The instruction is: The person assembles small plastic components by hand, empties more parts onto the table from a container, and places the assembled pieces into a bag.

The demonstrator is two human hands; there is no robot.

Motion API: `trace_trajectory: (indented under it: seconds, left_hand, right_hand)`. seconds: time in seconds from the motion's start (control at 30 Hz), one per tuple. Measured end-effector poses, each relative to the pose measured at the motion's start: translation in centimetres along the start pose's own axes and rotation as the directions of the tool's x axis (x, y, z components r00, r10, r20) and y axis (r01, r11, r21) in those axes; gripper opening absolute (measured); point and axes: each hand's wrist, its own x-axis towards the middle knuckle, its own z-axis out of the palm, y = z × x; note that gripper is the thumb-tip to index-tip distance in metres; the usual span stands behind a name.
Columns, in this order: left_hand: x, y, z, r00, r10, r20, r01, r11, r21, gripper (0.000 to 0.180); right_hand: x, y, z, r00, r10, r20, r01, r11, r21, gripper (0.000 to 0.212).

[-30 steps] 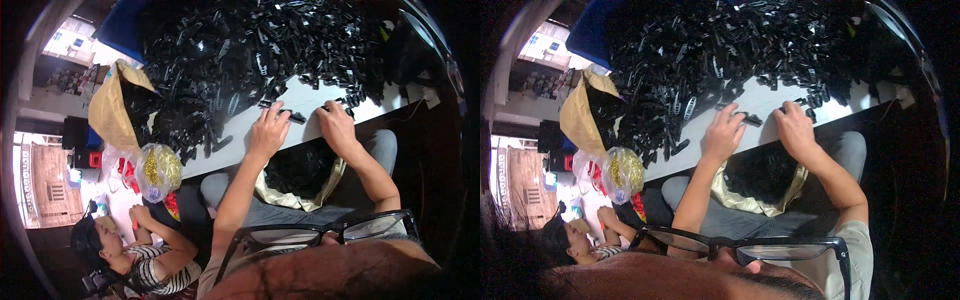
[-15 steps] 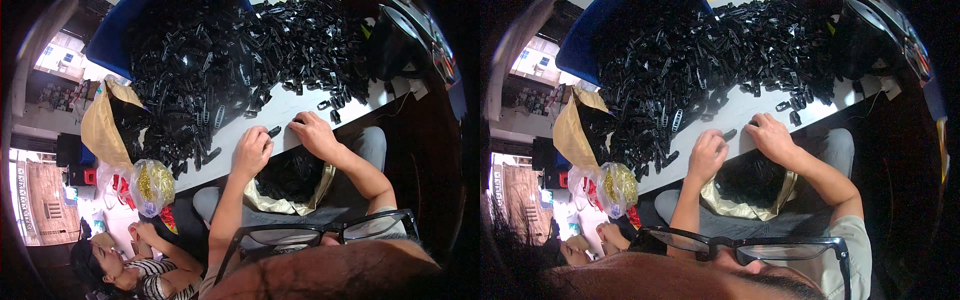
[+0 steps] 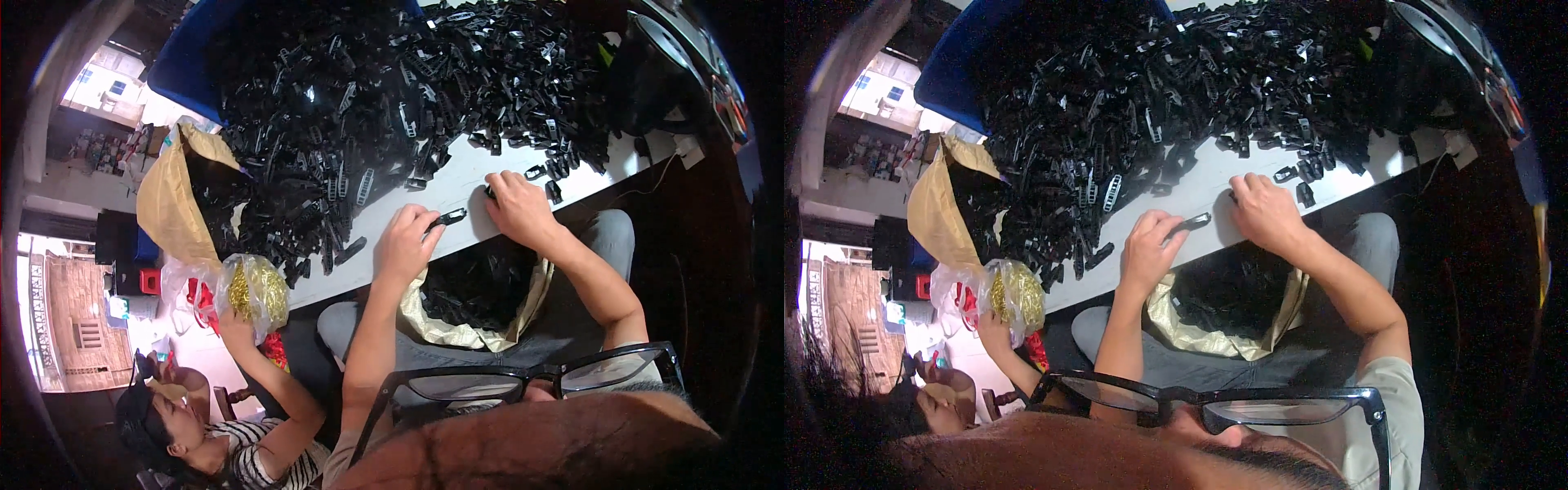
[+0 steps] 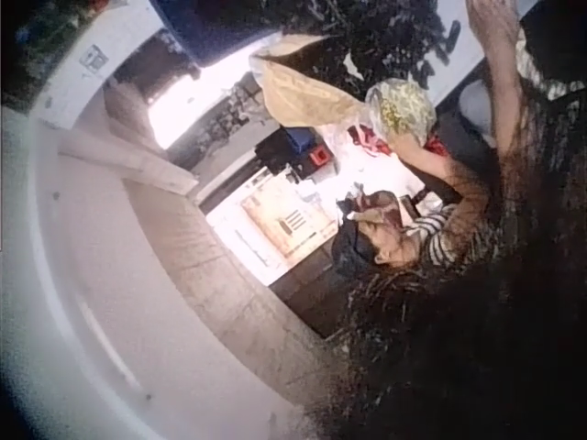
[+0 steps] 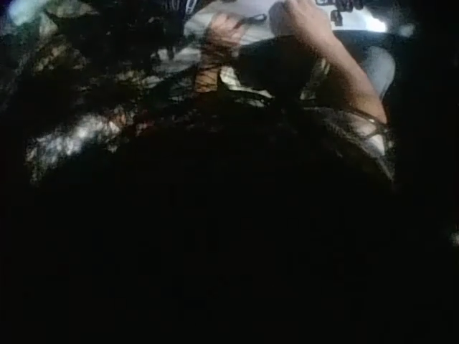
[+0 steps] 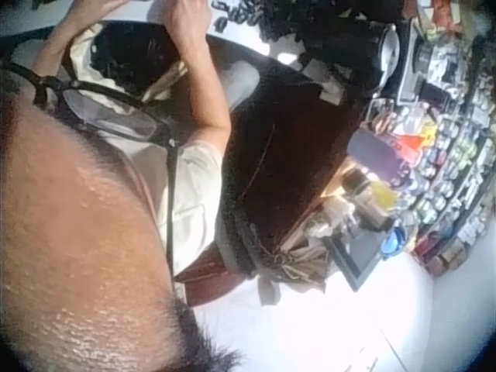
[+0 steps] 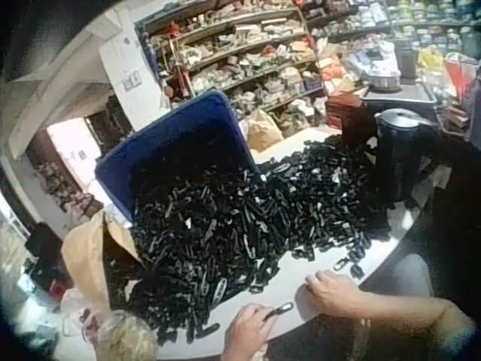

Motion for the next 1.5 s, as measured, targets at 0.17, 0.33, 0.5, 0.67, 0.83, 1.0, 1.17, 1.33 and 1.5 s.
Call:
trace_trajectory:
  seconds: [0.17, 0.33, 0.5, 0.67, 0.83, 1.0, 1.17, 1.33, 1.5]
  left_hand:
    - [0.3, 0.1, 0.1, 1.0, 0.021, 0.007, -0.02, 0.998, -0.057, 0.023]
    - [0.1, 0.3, -0.1, 0.995, 0.063, 0.079, -0.058, 0.996, -0.065, 0.021]
    - [0.3, 0.1, -0.2, 0.994, 0.057, 0.097, -0.047, 0.994, -0.1, 0.021]
    - [0.6, -0.1, 0.6, 0.983, 0.166, 0.074, -0.156, 0.98, -0.126, 0.021]
    - [0.2, 0.4, -0.1, 0.977, 0.113, 0.18, -0.085, 0.984, -0.158, 0.025]
    - [0.2, -1.8, -1.7, 0.989, -0.051, -0.136, 0.076, 0.979, 0.19, 0.036]
    - [0.8, -3.7, -1.0, 0.941, -0.241, -0.239, 0.316, 0.88, 0.356, 0.037]
    - [-0.3, -3.2, 0.2, 0.962, -0.143, -0.232, 0.213, 0.927, 0.309, 0.022]
    - [-1.1, -2.3, 0.5, 0.978, -0.128, -0.167, 0.143, 0.986, 0.084, 0.023]
  right_hand:
    - [0.0, 1.3, -0.1, 0.995, 0.027, -0.093, -0.006, 0.975, 0.222, 0.026]
    - [-0.1, -0.5, -0.8, 0.98, -0.191, 0.058, 0.147, 0.887, 0.438, 0.028]
    - [0.1, -0.8, -1.7, 0.954, -0.293, 0.065, 0.265, 0.923, 0.28, 0.028]
    - [0.4, -1.7, 0.2, 0.947, -0.309, 0.09, 0.245, 0.873, 0.422, 0.025]
    - [1.9, -1.5, 0.1, 0.942, -0.311, 0.129, 0.235, 0.882, 0.409, 0.026]
    - [5.1, -3.8, 3.4, 0.97, -0.236, -0.056, 0.242, 0.924, 0.295, 0.038]
    - [6.4, -6.1, 5.2, 0.985, -0.17, 0.0, 0.169, 0.975, 0.144, 0.039]
    - [4.3, -4.3, 5.6, 0.962, -0.239, -0.132, 0.249, 0.966, 0.07, 0.029]
    - [3.0, -3.9, 3.8, 0.972, -0.206, -0.11, 0.225, 0.955, 0.193, 0.024]
